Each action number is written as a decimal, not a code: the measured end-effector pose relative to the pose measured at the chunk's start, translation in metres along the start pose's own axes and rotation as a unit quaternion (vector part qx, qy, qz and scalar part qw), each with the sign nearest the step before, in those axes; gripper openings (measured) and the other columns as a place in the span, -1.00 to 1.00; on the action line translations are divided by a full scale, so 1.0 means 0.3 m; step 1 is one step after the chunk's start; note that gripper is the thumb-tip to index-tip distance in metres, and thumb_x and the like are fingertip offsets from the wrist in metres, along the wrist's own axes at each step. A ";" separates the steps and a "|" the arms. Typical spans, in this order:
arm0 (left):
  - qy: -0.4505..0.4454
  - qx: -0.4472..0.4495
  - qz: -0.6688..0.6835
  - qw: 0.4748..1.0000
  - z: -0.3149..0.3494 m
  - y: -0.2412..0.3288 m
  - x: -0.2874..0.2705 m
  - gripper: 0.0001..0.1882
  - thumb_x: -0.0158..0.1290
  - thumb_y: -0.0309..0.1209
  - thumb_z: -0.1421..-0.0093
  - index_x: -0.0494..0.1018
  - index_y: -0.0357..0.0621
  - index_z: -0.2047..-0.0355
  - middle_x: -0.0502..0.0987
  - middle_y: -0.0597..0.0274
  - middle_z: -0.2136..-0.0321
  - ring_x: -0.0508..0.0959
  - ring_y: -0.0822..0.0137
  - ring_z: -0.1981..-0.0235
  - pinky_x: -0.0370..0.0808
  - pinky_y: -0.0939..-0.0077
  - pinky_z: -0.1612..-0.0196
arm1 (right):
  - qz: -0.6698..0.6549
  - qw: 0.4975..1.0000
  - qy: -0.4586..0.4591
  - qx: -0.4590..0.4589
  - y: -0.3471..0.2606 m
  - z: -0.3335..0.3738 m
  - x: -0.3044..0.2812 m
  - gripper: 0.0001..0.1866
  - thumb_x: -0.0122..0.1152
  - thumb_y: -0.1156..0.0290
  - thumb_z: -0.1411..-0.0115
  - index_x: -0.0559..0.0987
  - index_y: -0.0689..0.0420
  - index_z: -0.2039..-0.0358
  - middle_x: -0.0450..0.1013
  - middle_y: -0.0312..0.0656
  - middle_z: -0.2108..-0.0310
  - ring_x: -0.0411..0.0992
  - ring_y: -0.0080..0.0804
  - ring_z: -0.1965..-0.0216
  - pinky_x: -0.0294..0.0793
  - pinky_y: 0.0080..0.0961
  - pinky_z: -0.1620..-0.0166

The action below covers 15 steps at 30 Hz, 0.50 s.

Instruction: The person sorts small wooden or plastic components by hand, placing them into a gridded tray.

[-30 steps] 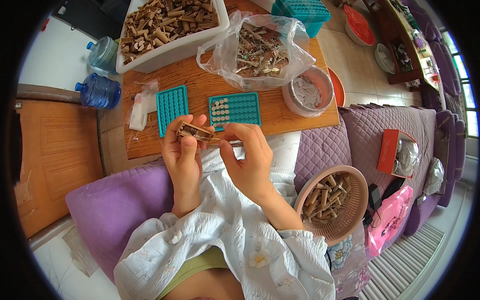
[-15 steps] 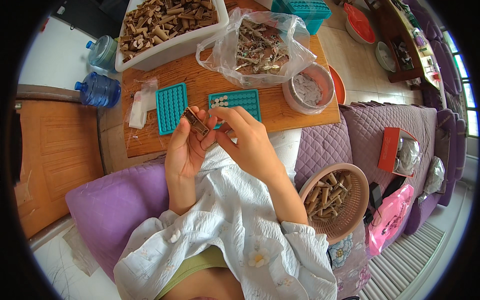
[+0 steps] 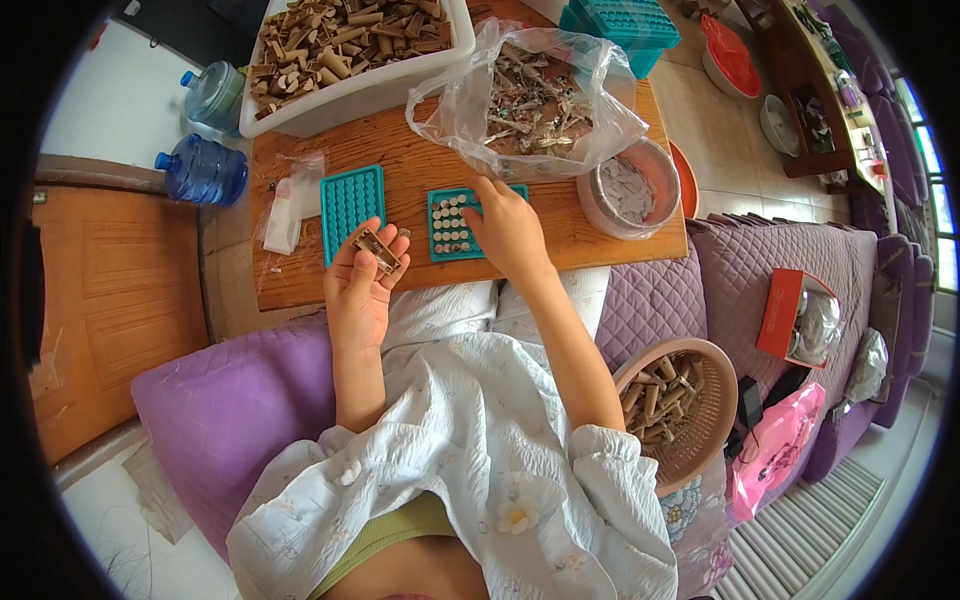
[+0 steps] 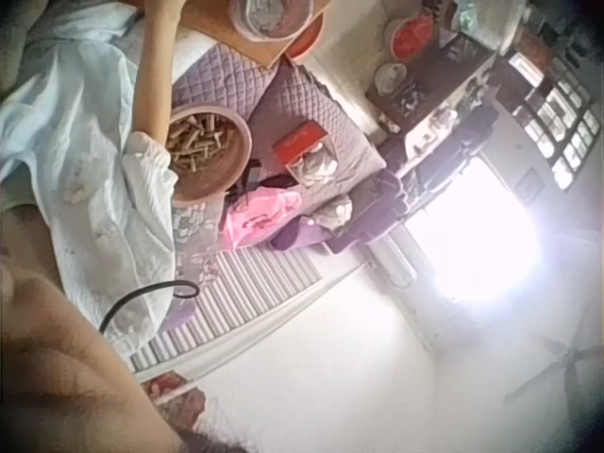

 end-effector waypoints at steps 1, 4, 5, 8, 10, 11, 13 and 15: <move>-0.003 -0.005 0.002 1.000 0.001 -0.001 0.002 -0.61 -0.03 -0.36 -0.07 0.25 -0.26 0.10 0.41 0.10 0.25 0.47 0.26 0.28 0.45 0.45 0.22 | 0.010 1.000 0.005 0.026 0.003 0.000 0.021 -0.77 0.11 0.46 0.08 0.37 0.20 0.36 0.37 -0.10 0.43 0.37 -0.16 0.39 0.35 -0.39 0.40; -0.020 -0.014 -0.002 1.000 0.005 0.007 0.010 -0.59 -0.01 -0.37 -0.06 0.25 -0.25 0.09 0.43 0.10 0.28 0.48 0.26 0.30 0.46 0.47 0.24 | 0.082 0.996 0.029 0.005 0.013 -0.005 0.072 -0.78 0.10 0.46 0.10 0.35 0.16 0.39 0.38 -0.12 0.47 0.36 -0.16 0.42 0.35 -0.34 0.43; -0.034 -0.019 -0.008 0.999 0.005 0.008 0.016 -0.59 0.00 -0.37 -0.05 0.24 -0.24 0.09 0.44 0.09 0.29 0.49 0.27 0.32 0.46 0.48 0.25 | 0.117 0.992 0.036 -0.014 0.011 -0.006 0.079 -0.79 0.09 0.48 0.11 0.35 0.15 0.40 0.38 -0.12 0.48 0.36 -0.16 0.43 0.35 -0.33 0.44; -0.061 -0.027 0.000 0.998 0.008 0.012 0.027 -0.57 0.02 -0.37 -0.03 0.24 -0.24 0.09 0.45 0.07 0.32 0.50 0.27 0.36 0.48 0.50 0.30 | 0.179 0.984 0.011 -0.009 0.032 -0.013 0.101 -0.82 0.08 0.49 0.12 0.34 0.14 0.43 0.38 -0.15 0.48 0.36 -0.17 0.44 0.35 -0.32 0.44; -0.068 -0.033 -0.012 0.997 0.011 0.010 0.023 -0.57 0.03 -0.37 -0.03 0.24 -0.24 0.10 0.45 0.07 0.32 0.51 0.28 0.38 0.49 0.51 0.32 | 0.151 0.988 0.023 -0.023 0.031 -0.010 0.090 -0.81 0.08 0.48 0.11 0.35 0.14 0.43 0.38 -0.16 0.48 0.36 -0.17 0.43 0.35 -0.33 0.44; -0.075 -0.038 -0.023 0.996 0.012 0.007 0.022 -0.57 0.04 -0.37 -0.02 0.25 -0.24 0.10 0.45 0.06 0.32 0.51 0.29 0.39 0.49 0.52 0.35 | 0.123 0.991 0.035 -0.036 0.022 -0.009 0.081 -0.81 0.09 0.48 0.11 0.35 0.14 0.42 0.38 -0.17 0.47 0.36 -0.18 0.43 0.35 -0.34 0.44; -0.080 -0.046 -0.016 0.996 0.010 -0.002 0.023 -0.57 0.04 -0.37 -0.02 0.25 -0.24 0.11 0.45 0.06 0.33 0.51 0.29 0.40 0.50 0.54 0.36 | 0.101 0.994 0.035 -0.018 0.008 -0.004 0.063 -0.81 0.09 0.47 0.12 0.35 0.14 0.43 0.38 -0.17 0.48 0.37 -0.18 0.42 0.35 -0.35 0.44; -0.085 -0.055 -0.010 0.995 0.011 -0.009 0.022 -0.57 0.05 -0.37 -0.01 0.25 -0.24 0.11 0.45 0.06 0.33 0.52 0.30 0.41 0.50 0.56 0.38 | 0.078 0.996 0.034 0.001 0.007 -0.003 0.062 -0.81 0.10 0.46 0.12 0.35 0.14 0.43 0.39 -0.16 0.48 0.37 -0.19 0.42 0.35 -0.35 0.43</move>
Point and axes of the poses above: each hand's wrist, its own z-axis away from the middle knuckle, its own x-axis out of the palm, y = z × x, the point moved 5 cm from there along -z, towards the middle knuckle
